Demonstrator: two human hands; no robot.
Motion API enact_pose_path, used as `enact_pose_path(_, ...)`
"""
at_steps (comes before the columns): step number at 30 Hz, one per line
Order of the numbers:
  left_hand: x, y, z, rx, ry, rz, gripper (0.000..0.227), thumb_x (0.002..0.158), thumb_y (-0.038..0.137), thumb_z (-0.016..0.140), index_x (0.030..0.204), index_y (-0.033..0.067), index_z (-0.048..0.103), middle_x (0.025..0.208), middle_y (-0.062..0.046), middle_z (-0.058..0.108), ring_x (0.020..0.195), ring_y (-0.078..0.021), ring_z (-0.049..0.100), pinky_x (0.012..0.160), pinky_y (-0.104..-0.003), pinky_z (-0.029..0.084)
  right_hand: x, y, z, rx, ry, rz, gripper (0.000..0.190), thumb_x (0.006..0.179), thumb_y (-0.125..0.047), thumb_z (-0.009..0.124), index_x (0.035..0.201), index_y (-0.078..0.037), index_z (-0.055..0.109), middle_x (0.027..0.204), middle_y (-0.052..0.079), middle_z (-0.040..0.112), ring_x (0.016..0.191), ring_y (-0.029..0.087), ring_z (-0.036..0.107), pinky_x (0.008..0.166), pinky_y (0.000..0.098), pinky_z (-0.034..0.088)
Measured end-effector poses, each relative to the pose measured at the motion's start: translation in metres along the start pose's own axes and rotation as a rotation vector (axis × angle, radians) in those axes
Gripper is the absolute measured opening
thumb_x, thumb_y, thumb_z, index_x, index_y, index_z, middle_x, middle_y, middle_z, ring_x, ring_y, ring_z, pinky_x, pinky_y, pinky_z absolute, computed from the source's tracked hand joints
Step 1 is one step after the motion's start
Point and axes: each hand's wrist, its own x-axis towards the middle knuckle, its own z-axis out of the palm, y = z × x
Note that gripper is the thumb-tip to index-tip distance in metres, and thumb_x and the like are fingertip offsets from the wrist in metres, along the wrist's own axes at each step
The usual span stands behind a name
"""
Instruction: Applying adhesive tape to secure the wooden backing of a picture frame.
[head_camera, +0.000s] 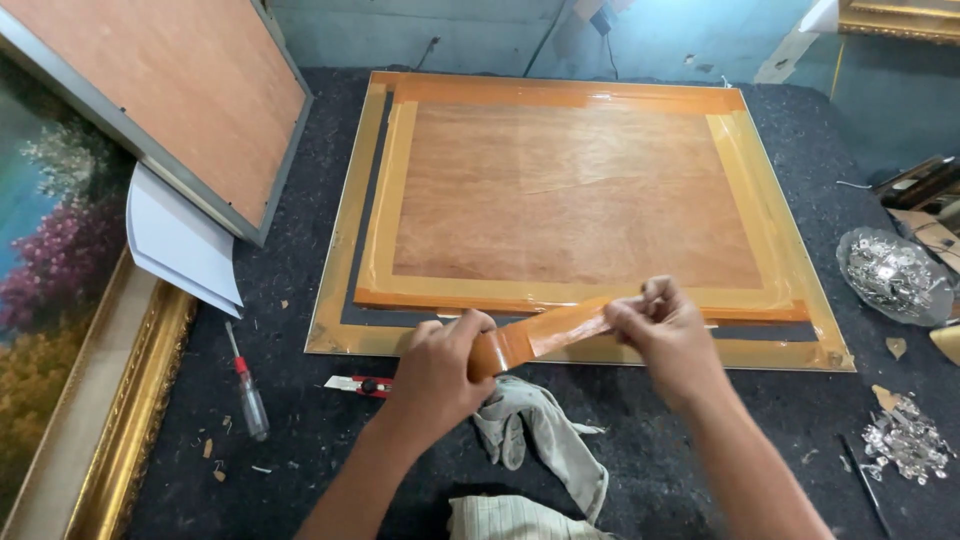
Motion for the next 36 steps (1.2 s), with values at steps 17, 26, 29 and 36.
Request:
enact_pose_path(17,0.087,0.034,0.010,-0.376,-0.194,-0.188,0.045,0.064,0.022,0.073,0.101,0.0178,0.047,0.087,-0.017,0.059,0.089,-0.0400,0.058,0.076,-0.047,0.047,0.089,0.048,-0.249,-0.025,0.554,0.179,0.040,0.071,-0.012,0.072,0.097,-0.023,0.043,0.075,-0.005,0.051,0.069,0.012,0.056,0.058,0.0240,0.046)
enact_pose_path(26,0.119,0.037,0.053,-0.237,-0.117,-0.166,0.046,0.057,0.028,0.076,0.098,0.0244,0.055,0.095,-0.007,0.062,0.093,-0.0299,0.059,0.077,-0.041,0.048,0.088,0.057,-0.263,-0.231,0.644,0.193,0.042,0.067,-0.020,0.078,0.102,-0.016,0.054,0.081,0.005,0.058,0.074,0.018,0.059,0.052,0.0306,0.047)
enact_pose_path(29,0.122,0.040,0.057,-0.189,-0.117,-0.164,0.045,0.056,0.027,0.077,0.096,0.0228,0.057,0.093,-0.007,0.062,0.092,-0.0296,0.060,0.077,-0.041,0.048,0.081,0.046,-0.253,-0.267,0.630,0.181,0.042,0.066,-0.020,0.077,0.100,-0.013,0.056,0.079,0.007,0.061,0.071,0.017,0.059,0.049,0.0274,0.047)
enact_pose_path(36,0.122,0.041,0.062,-0.160,-0.158,-0.171,0.043,0.057,0.024,0.075,0.096,0.0207,0.058,0.092,-0.007,0.061,0.090,-0.0283,0.060,0.076,-0.039,0.049,0.077,0.036,-0.247,-0.255,0.583,0.185,0.044,0.064,-0.019,0.076,0.102,-0.009,0.055,0.077,0.007,0.063,0.066,0.015,0.058,0.047,0.0228,0.049)
